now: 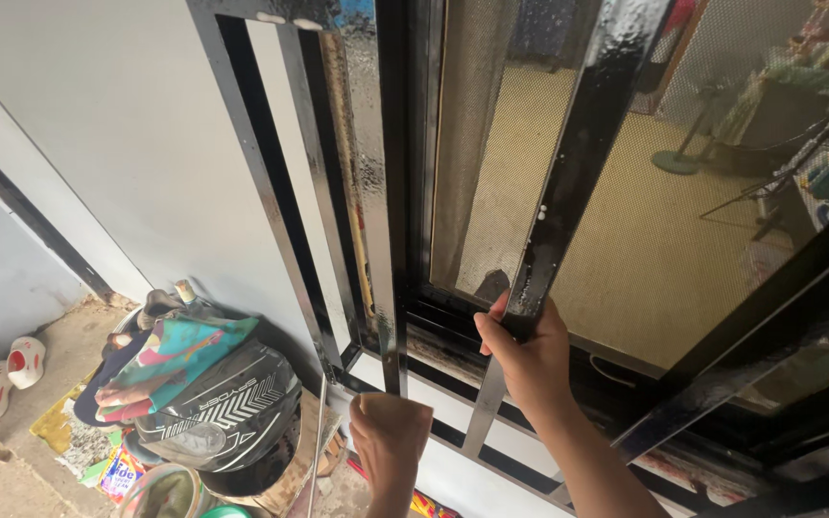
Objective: The person sands the black metal frame of a window using a sanding block, moving it back and forth along the vertical and horizontal bars of the grate.
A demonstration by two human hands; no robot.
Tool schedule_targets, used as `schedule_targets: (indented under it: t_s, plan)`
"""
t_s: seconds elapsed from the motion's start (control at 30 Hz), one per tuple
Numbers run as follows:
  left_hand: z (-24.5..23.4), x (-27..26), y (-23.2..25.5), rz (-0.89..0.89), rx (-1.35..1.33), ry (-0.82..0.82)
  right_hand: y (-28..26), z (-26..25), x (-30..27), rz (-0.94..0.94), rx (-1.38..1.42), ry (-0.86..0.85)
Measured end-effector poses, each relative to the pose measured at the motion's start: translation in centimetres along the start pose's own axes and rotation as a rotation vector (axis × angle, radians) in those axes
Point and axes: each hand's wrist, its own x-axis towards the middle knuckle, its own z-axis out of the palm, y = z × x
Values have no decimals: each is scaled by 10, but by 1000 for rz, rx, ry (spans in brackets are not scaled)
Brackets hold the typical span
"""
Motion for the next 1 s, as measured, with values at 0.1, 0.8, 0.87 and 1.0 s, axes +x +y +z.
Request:
schedule_targets:
  t_s: [0.1, 0.8, 0.87, 1.0]
  plan:
    - [-20, 1, 24, 23, -308, 69, 0, 0, 0, -18, 7, -11]
    - [30, 13, 27, -95, -177, 106, 0, -5, -3, -64, -68, -58]
    - [35, 12, 17, -168, -80, 26, 0, -4, -2, -58, -55, -54]
    - [33, 9, 8, -262, 42, -113, 2, -5, -2, -22, -44, -43]
